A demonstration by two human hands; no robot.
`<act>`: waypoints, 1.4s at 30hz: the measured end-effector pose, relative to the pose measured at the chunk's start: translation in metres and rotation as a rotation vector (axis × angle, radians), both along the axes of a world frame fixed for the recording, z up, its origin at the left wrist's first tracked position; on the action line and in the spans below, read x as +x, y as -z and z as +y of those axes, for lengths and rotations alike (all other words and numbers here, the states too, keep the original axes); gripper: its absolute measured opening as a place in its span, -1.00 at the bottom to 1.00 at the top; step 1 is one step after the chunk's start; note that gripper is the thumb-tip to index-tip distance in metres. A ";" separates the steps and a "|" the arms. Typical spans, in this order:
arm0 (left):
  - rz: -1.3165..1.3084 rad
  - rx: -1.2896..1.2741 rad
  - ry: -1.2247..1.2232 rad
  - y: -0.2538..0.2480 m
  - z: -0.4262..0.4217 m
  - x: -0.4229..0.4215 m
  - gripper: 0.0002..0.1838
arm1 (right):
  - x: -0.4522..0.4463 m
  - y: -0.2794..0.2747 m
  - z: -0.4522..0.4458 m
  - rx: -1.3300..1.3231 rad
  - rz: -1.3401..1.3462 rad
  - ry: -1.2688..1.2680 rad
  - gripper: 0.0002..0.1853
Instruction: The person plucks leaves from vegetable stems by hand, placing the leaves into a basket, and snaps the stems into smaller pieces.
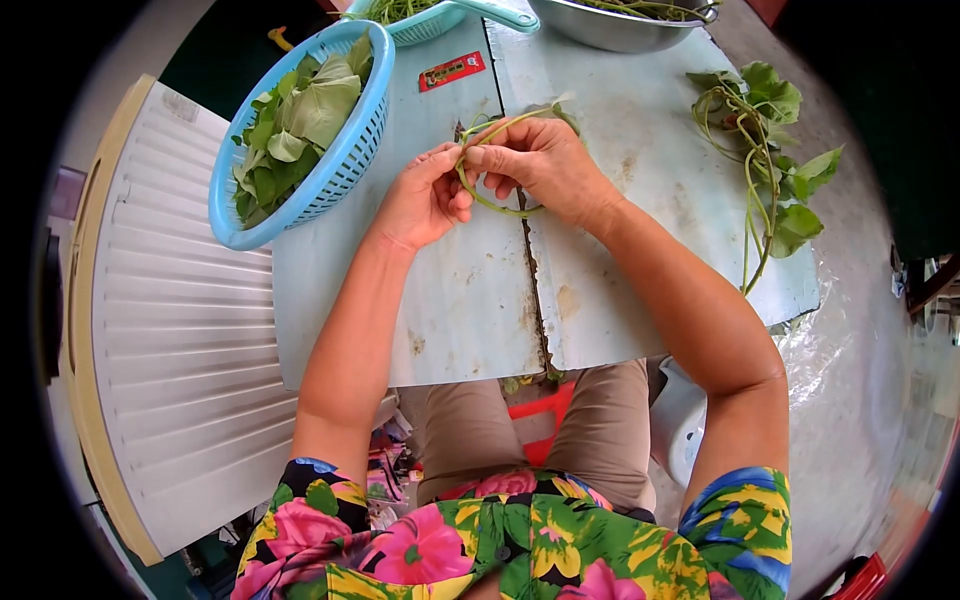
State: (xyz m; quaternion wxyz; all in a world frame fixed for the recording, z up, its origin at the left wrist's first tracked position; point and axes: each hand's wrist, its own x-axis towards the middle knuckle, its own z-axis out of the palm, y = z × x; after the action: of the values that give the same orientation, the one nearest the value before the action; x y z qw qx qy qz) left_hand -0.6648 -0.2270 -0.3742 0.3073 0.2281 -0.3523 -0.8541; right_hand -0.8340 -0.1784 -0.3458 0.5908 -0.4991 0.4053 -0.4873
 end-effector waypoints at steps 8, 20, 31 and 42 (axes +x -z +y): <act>-0.116 -0.006 -0.058 -0.003 0.001 -0.001 -0.84 | 0.008 0.005 0.005 -0.801 0.515 0.116 -0.94; -0.837 -0.576 -0.274 -0.016 0.007 -0.002 -0.76 | 0.005 0.001 0.012 -0.197 0.243 0.029 -0.80; -0.491 -0.675 -0.211 -0.021 0.020 -0.006 -0.63 | 0.001 -0.007 0.008 -0.022 -0.101 -0.059 -0.79; -0.501 -0.699 -0.228 -0.014 0.021 -0.010 -0.60 | -0.008 -0.005 -0.002 0.001 -0.203 0.046 -0.81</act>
State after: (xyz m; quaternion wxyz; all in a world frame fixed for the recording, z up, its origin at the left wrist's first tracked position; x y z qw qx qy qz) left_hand -0.6752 -0.2063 -0.3603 0.3632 0.3479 -0.6562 -0.5625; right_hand -0.8425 -0.1800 -0.3411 0.6178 -0.4376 0.3547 -0.5487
